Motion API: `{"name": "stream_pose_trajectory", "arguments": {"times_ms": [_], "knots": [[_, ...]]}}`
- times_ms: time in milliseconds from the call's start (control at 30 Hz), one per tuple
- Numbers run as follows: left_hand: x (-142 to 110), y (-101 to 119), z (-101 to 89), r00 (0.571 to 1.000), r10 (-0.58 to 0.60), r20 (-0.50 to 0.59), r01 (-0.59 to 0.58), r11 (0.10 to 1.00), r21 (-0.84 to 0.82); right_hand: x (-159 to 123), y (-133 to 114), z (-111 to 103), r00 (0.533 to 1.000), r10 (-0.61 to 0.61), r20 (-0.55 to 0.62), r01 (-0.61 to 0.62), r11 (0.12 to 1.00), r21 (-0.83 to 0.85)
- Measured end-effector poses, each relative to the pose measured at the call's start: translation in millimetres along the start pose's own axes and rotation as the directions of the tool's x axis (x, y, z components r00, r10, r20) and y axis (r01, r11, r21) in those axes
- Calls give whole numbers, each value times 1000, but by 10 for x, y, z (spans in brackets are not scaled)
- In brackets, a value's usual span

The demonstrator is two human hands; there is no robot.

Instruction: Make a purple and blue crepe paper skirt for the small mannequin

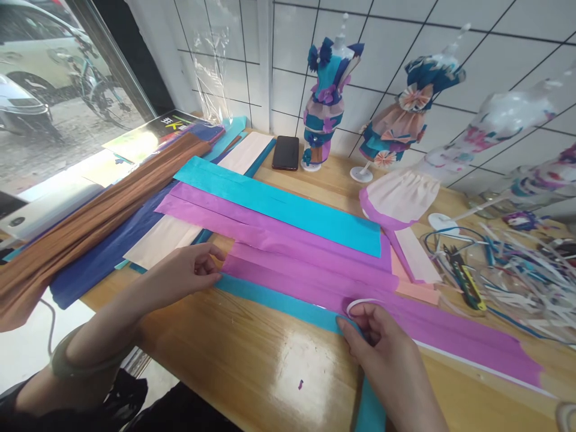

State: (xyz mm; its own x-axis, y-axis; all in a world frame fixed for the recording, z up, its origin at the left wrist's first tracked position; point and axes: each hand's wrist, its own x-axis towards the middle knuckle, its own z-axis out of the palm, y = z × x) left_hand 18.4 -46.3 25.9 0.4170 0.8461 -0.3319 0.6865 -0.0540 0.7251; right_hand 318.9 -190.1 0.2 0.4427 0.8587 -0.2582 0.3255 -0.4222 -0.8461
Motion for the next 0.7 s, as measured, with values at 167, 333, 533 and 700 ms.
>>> {"name": "stream_pose_trajectory", "arguments": {"times_ms": [167, 333, 533, 700], "knots": [[-4, 23, 4, 1000, -13, -3, 13, 1000, 23, -3, -24, -2, 999, 10, 35, -10, 1000, 8], [-14, 51, 14, 1000, -9, -27, 11, 997, 82, 25, -29, -39, 997, 34, 68, -34, 999, 0], [-7, 50, 19, 1000, 4, -18, -2, 990, 138, 29, -26, -12, 999, 24, 24, -24, 1000, 5], [17, 9, 32, 1000, 21, -16, -17, 985, 172, 10, -56, 28, 1000, 22, 8, -22, 999, 47]]}}
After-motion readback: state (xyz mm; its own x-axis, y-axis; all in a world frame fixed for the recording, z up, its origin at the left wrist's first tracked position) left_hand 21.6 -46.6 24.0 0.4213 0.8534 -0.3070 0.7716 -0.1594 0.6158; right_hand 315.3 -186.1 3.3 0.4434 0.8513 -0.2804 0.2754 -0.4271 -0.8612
